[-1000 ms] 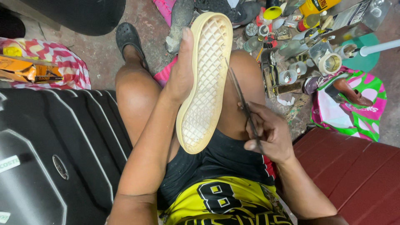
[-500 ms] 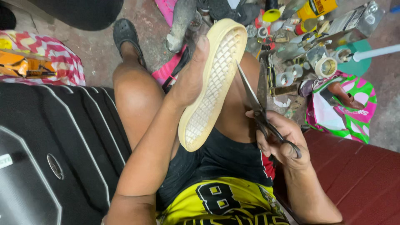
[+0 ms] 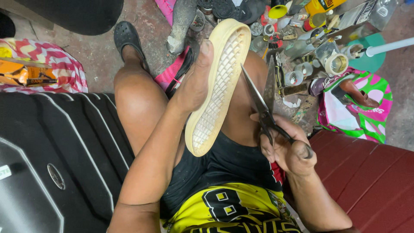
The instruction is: The person holds a beige shoe sole and uses scissors to trim the edges. They rotate the sole to cut different sections and then pull away loose threads from the surface.
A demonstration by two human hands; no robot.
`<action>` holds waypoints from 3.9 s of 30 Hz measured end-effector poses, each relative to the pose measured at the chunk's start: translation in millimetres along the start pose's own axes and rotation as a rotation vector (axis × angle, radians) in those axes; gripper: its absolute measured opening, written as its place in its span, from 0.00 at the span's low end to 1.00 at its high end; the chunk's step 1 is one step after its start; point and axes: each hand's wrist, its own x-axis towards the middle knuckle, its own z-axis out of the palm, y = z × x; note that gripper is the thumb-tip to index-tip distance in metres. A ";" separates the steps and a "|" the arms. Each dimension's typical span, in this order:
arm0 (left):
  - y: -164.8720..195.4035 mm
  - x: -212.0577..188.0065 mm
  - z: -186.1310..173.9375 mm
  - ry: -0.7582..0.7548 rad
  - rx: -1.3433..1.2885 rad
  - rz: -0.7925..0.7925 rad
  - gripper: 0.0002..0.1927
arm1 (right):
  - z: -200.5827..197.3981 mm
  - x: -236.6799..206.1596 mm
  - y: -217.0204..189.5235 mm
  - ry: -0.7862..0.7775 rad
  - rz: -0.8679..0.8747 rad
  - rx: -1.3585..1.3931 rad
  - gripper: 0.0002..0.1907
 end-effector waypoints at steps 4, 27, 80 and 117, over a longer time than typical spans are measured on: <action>3.2 7.1 -0.8 0.000 -0.224 -0.065 0.43 | -2.5 12.8 -2.6 0.005 -0.055 -0.371 0.55; -2.1 -2.8 -3.5 -0.056 -0.157 -0.001 0.42 | 2.4 5.0 -14.0 -0.066 0.016 -0.203 0.61; -0.6 9.1 -3.7 0.004 -0.347 -0.071 0.41 | -11.4 17.8 7.2 0.077 -0.139 -0.720 0.52; 7.5 -3.8 3.7 0.047 0.005 -0.078 0.42 | -7.0 0.8 -7.8 -0.071 0.041 -0.086 0.60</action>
